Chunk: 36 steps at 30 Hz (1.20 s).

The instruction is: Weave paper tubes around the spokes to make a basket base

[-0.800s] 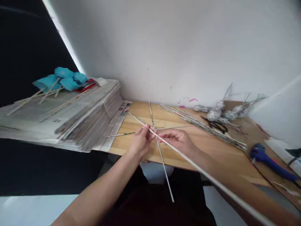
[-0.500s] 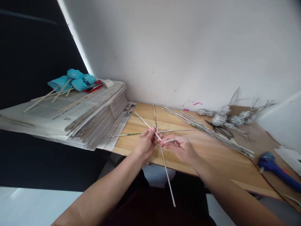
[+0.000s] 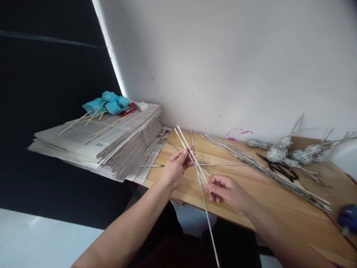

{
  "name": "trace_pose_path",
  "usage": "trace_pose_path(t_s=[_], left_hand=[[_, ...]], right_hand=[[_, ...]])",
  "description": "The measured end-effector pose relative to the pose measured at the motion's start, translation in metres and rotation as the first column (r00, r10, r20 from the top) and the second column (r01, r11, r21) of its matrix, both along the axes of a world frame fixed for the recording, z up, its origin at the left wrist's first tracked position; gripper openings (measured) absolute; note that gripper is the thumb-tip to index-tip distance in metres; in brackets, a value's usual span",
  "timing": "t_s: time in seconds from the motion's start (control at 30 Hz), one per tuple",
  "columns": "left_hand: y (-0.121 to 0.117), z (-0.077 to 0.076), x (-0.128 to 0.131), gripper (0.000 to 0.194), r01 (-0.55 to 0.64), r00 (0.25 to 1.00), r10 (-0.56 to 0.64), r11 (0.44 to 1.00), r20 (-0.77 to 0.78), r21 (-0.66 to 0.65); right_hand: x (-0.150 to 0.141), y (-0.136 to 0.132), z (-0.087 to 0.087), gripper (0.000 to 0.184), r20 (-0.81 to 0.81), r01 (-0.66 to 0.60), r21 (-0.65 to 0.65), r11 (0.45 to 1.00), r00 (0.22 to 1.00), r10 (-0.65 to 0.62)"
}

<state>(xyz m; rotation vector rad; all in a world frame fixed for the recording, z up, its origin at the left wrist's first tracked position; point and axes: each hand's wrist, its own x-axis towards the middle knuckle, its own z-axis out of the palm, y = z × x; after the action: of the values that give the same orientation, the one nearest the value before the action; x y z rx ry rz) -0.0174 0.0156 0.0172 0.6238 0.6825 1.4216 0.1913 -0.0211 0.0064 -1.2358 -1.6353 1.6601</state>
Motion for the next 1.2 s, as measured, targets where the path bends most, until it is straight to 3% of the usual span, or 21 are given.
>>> trace_pose_path(t_s=[0.13, 0.4, 0.63, 0.87, 1.2], left_hand=[[0.001, 0.004, -0.001, 0.048, 0.011, 1.000, -0.011, 1.000, -0.003, -0.014], [0.001, 0.006, 0.000, 0.043, -0.002, 1.000, 0.002, 1.000, -0.010, -0.020], [-0.001, 0.007, 0.002, 0.039, 0.001, 1.000, -0.001, 0.999, -0.006, -0.051], [-0.001, 0.011, 0.007, 0.034, -0.007, 0.998, 0.004, 0.999, -0.069, -0.051], [0.003, 0.020, 0.005, 0.038, -0.008, 0.990, 0.005, 1.000, -0.143, -0.024]], right_hand=[[0.002, -0.001, -0.002, 0.043, 0.007, -0.013, 0.000, 1.000, 1.000, 0.013], [0.005, -0.003, -0.004, 0.042, 0.031, -0.034, 0.031, 0.999, 0.999, 0.033], [0.008, -0.008, -0.007, 0.042, -0.051, -0.019, 0.003, 1.000, 0.999, 0.019], [0.012, -0.012, -0.011, 0.042, -0.119, -0.012, -0.079, 0.997, 0.993, 0.003], [0.010, -0.010, -0.013, 0.041, -0.236, 0.081, -0.268, 0.960, 0.961, -0.147]])
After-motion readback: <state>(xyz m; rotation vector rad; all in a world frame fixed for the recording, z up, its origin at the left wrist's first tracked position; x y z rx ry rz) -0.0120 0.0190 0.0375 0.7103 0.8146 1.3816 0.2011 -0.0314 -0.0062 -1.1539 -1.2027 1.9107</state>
